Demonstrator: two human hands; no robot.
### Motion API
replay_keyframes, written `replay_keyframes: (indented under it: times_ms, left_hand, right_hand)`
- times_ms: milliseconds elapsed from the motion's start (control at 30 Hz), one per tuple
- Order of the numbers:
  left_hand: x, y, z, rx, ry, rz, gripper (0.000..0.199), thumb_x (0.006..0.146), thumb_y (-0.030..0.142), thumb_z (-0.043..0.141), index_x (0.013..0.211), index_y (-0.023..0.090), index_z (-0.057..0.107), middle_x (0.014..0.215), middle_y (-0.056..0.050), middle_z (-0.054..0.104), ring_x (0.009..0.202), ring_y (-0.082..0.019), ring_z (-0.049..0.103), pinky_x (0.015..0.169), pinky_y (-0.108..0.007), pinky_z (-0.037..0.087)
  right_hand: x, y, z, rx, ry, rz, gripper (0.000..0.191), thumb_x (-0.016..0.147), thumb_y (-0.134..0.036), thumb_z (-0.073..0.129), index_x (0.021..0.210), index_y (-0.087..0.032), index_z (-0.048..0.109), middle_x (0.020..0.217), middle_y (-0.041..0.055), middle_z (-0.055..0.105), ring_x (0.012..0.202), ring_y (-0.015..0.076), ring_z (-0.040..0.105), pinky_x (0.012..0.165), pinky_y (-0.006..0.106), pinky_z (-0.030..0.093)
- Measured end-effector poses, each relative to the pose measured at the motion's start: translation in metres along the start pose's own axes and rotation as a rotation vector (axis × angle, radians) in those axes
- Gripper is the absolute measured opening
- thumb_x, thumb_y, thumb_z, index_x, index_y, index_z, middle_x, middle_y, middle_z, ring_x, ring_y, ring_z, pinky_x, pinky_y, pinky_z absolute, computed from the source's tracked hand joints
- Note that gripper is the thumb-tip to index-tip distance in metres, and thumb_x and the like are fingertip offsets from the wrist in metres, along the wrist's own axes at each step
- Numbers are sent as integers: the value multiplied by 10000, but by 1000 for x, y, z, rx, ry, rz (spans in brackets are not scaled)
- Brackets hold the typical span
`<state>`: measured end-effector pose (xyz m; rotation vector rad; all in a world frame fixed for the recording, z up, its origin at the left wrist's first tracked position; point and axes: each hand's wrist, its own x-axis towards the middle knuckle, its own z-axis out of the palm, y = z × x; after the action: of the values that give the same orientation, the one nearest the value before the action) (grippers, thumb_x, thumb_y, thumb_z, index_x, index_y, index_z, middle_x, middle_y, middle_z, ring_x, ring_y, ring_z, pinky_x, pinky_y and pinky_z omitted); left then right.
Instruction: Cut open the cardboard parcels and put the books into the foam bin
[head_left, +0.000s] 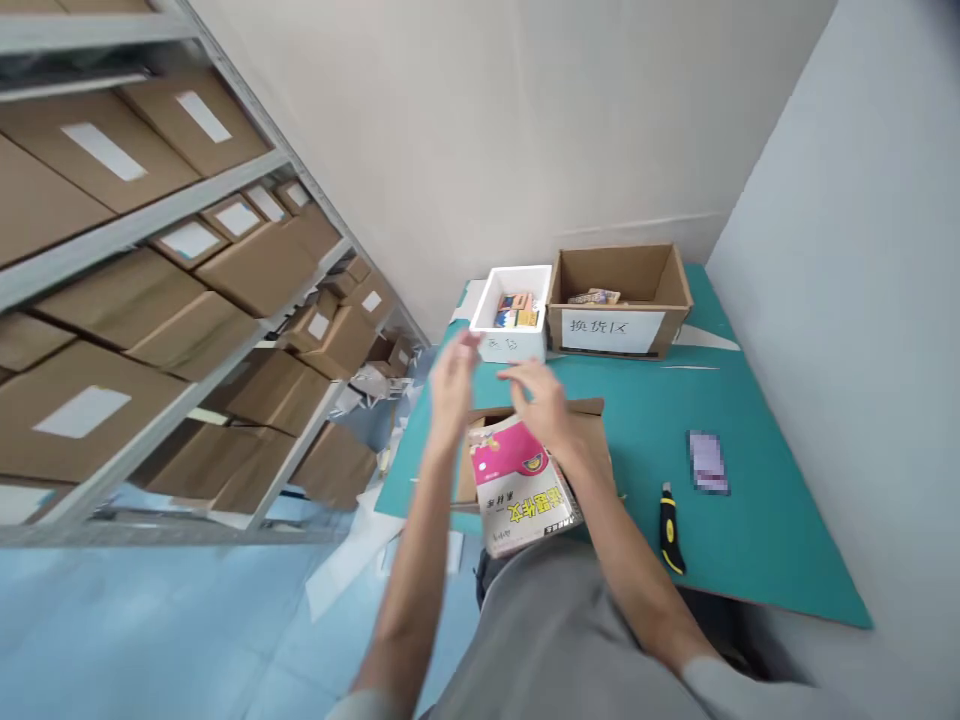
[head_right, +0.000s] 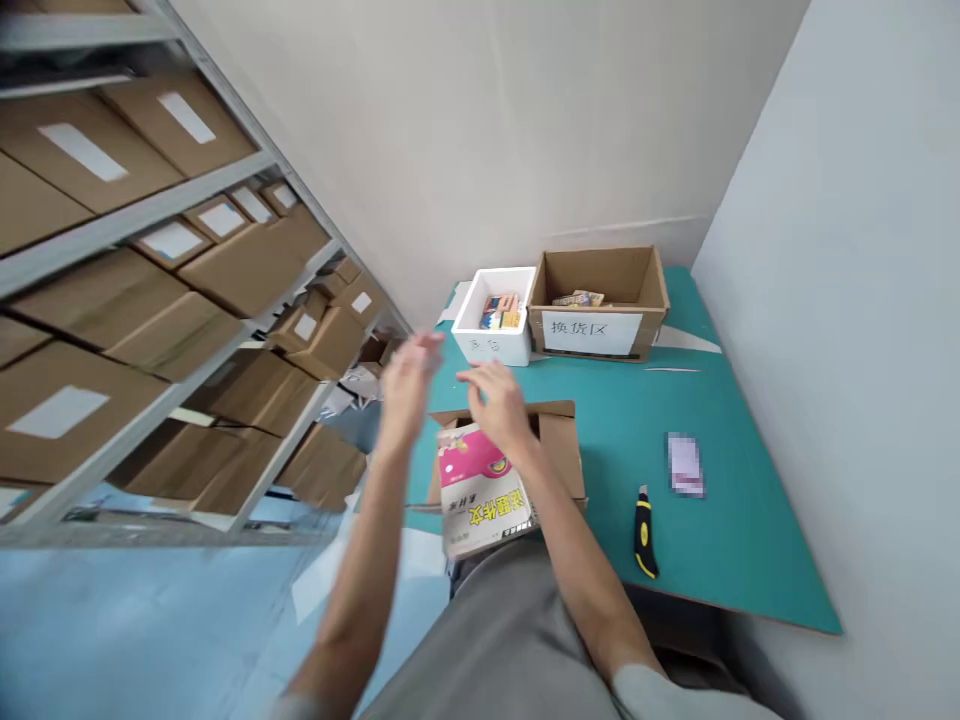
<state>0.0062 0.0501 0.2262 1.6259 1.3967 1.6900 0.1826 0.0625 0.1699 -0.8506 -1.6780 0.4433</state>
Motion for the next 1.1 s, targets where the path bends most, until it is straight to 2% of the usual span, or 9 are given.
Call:
replay_keyframes:
  times_ms: [100, 133, 200, 333, 467, 667, 800, 933, 1100]
  left_hand:
    - [23, -7, -59, 107, 143, 139, 497, 1120, 496, 430, 1479, 202, 608, 1468, -82, 692, 1396, -231, 630, 1184, -502, 478]
    - [18, -16, -77, 149, 119, 110, 517, 1140, 428, 353, 1532, 148, 541, 1448, -68, 694, 1413, -237, 610, 1178, -522, 450]
    - [-10, -39, -94, 128, 75, -48, 489, 1082, 429, 490, 1468, 151, 607, 1362, -106, 744, 1278, -236, 704, 1138, -511, 517]
    - [-94, -95, -66, 5, -241, -406, 484, 940, 448, 681, 1340, 177, 710, 1282, -147, 783, 1186, -278, 753, 1096, -502, 578]
    - [-138, -117, -28, 121, -558, -470, 463, 945, 401, 655, 1365, 217, 720, 1448, -142, 706, 1345, -310, 671, 1133, -498, 554]
    - [-154, -107, -4, 326, -726, -317, 451, 1008, 270, 587, 1450, 221, 656, 1434, -126, 702, 1307, -306, 679, 1145, -493, 521]
    - [-162, -103, 10, 357, -806, -318, 467, 1004, 221, 569, 1465, 210, 638, 1410, -131, 704, 1251, -314, 701, 1095, -470, 540]
    - [-154, -104, 13, 476, -961, -288, 556, 951, 230, 662, 1504, 201, 606, 1434, -150, 682, 1274, -349, 685, 1072, -454, 539]
    - [-130, -110, 26, 654, -1222, -213, 571, 943, 288, 702, 1488, 143, 613, 1348, -187, 717, 1204, -362, 717, 993, -410, 549]
  right_hand:
    - [3, 16, -58, -94, 177, 82, 341, 1102, -288, 434, 1250, -273, 741, 1274, 70, 766, 1271, 254, 694, 1138, 473, 535]
    - [2, 23, -76, -130, 171, 148, 352, 1112, -320, 433, 1306, -272, 722, 1321, 78, 747, 1290, 258, 684, 1122, 470, 539]
    - [-10, 33, -98, -142, 45, 273, 342, 1104, -376, 485, 1316, -259, 726, 1311, 90, 757, 1239, 260, 707, 1075, 451, 558]
    - [-62, 45, -78, -176, -435, 541, 294, 1058, -369, 601, 1213, -201, 785, 1200, 127, 814, 1115, 282, 760, 987, 398, 559]
    - [-101, 43, -41, -357, -709, 662, 327, 1049, -401, 636, 1226, -170, 785, 1194, 160, 814, 1125, 330, 760, 946, 381, 542]
    - [-116, 48, -38, -545, -842, 706, 340, 1098, -277, 530, 1337, -128, 720, 1264, 179, 786, 1200, 316, 732, 955, 358, 520]
    - [-117, 51, -27, -515, -942, 597, 325, 1100, -225, 504, 1351, -205, 710, 1279, 112, 784, 1209, 276, 720, 991, 343, 504]
    - [-118, 46, -22, -589, -1063, 454, 336, 1074, -174, 499, 1329, -167, 718, 1293, 146, 762, 1209, 306, 686, 1023, 388, 506]
    - [-130, 44, -51, -807, -952, 412, 416, 1055, -233, 541, 1446, -137, 647, 1487, 220, 634, 1336, 383, 571, 1071, 487, 506]
